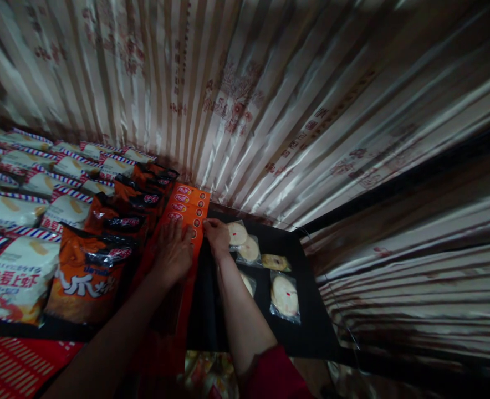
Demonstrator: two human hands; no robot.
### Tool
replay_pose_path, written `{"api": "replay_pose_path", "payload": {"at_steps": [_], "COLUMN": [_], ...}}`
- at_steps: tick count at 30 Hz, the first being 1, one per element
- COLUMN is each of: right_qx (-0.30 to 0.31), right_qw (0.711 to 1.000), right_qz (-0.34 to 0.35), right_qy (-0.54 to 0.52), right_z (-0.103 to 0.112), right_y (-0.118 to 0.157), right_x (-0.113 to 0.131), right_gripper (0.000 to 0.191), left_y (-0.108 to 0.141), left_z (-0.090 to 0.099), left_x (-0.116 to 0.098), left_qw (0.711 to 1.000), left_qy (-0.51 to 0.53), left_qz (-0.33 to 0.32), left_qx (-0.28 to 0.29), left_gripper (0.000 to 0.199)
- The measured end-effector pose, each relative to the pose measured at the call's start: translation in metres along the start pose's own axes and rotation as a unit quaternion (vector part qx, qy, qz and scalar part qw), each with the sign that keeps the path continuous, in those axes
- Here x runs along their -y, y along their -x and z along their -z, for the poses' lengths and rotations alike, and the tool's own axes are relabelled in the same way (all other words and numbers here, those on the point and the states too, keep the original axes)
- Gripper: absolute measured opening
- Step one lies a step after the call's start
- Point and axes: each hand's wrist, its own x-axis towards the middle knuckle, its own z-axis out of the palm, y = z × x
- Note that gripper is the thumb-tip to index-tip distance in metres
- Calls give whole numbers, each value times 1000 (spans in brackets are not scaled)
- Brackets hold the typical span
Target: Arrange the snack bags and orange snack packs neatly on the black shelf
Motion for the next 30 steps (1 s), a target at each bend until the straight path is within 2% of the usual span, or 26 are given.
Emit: {"api": "replay_pose_path", "payload": {"at_steps": [3, 14, 20, 30], "right_qx": [0, 8, 10, 20], "right_qw": [999, 997, 997, 996], "right_qz": [-35, -70, -55, -71], "right_qy": [3, 28, 52, 48], "right_z": [0, 7, 10, 10], "right_y": [0, 6, 9, 8], "right_x": [3, 18, 22, 23], "right_gripper": [22, 24, 25, 23], "left_y": [0, -1, 4, 15], "left_z": [-1, -6, -1, 6], "left_x": [1, 3, -7, -16], "left_qw": [1000, 1000, 999, 999], "left_qy": [-1, 19, 27, 31], "left_qz": [-3, -7, -21, -17], "left_qx": [-10, -23, -28, 37], "left_gripper": [48, 47, 49, 55]}}
